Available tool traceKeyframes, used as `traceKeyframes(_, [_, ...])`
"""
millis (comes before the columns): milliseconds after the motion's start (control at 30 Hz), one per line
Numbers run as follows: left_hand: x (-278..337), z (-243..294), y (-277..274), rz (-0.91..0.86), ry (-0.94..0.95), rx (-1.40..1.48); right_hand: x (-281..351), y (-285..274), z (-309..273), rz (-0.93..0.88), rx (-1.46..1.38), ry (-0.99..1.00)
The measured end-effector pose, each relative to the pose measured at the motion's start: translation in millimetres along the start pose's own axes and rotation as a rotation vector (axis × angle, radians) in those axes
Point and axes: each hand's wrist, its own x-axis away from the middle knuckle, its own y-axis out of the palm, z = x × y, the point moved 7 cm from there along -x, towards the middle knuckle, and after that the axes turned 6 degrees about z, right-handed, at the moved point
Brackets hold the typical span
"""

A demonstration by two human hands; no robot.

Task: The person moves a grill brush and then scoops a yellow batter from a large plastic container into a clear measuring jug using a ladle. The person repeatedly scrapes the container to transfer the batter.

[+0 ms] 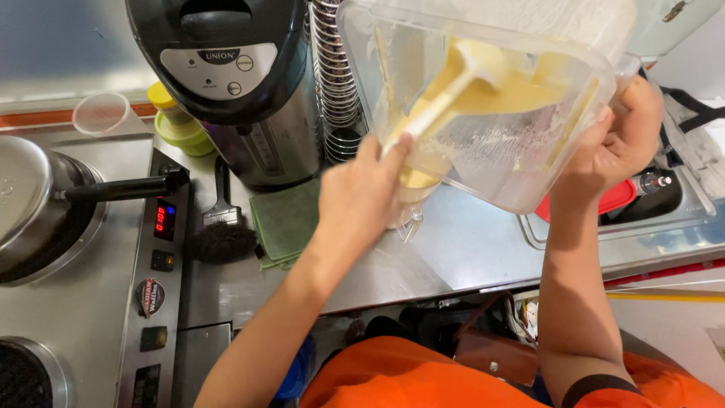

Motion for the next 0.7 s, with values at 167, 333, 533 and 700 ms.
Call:
traceKeyframes(167, [14.1, 19.6, 19.5, 0.0, -0.094, 0.252, 1.6, -1.4, 4.7, -0.006, 0.033, -0.025])
traceKeyframes(333, [11.2, 11.6, 28.2, -0.068, -0.158, 0.262, 1.7, -2.7, 3.7, -0.012, 0.022, -0.08])
traceKeyframes(533, [3.4, -16.3, 20.3, -0.073, -0.215, 0.194, -1.6, -2.3, -6.6, 0.0, -0.046, -0.13])
traceKeyframes(700, [16.1, -17.3, 13.2, -0.043, -0.285, 0.233, -1.4, -6.0, -18.0, 0.027, 0.093, -0.28])
